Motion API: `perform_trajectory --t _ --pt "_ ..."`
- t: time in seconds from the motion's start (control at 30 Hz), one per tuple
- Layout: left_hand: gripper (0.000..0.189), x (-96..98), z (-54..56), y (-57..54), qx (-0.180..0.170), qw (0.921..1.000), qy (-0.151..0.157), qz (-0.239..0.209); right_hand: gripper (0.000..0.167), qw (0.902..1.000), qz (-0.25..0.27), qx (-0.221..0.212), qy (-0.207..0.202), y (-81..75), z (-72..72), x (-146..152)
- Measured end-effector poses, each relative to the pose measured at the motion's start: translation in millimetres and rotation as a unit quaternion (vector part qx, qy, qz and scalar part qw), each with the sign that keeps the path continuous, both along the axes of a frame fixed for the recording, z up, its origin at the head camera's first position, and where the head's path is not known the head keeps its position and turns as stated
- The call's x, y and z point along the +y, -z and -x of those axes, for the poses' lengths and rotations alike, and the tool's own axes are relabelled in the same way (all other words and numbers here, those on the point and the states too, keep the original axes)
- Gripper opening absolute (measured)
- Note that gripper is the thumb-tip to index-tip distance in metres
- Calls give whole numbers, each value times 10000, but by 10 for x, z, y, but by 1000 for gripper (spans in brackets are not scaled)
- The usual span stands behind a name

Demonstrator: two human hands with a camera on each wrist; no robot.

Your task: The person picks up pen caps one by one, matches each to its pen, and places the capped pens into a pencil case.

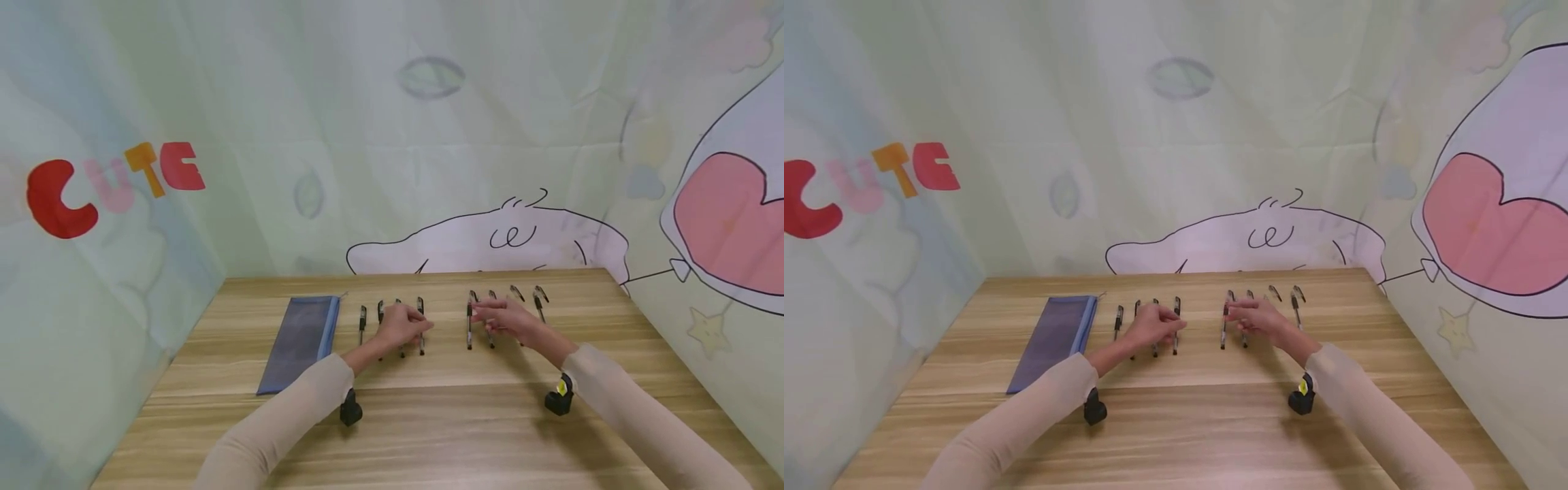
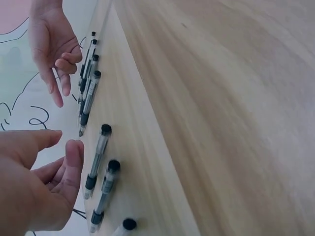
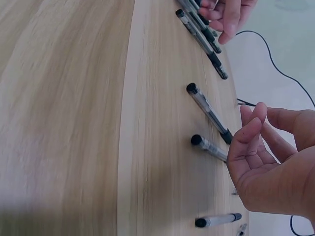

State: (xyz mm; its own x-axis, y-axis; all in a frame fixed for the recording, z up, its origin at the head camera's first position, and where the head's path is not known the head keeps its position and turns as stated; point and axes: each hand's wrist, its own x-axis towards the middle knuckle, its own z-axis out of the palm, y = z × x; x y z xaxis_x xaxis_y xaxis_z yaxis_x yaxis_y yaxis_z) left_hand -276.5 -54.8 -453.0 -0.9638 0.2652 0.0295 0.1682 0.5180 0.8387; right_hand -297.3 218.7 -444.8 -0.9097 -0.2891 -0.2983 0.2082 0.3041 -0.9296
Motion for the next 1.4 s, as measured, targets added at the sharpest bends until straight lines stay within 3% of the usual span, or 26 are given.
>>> perform_trajectory --t 0.33,0.6,0.8,1.03,1.33,1.4 --pt "16 259 -6 13 -341 9974 393 -506 53 10000 39 38 28 4 -47 204" --pt "36 630 -20 20 -633 9955 386 -584 58 9997 211 -84 111 -7 -34 320" --pt "45 794 -23 92 -456 9976 231 -474 56 9995 221 -149 141 10 -66 332" --pt "53 937 -34 224 -115 9999 -8 -26 54 9997 164 -119 128 78 -85 351" --pt "48 1000 -8 282 647 9958 -209 616 52 9996 123 -178 183 72 -43 309" --pt "30 996 -4 274 689 9951 -249 661 52 9995 148 -186 189 75 -36 301"
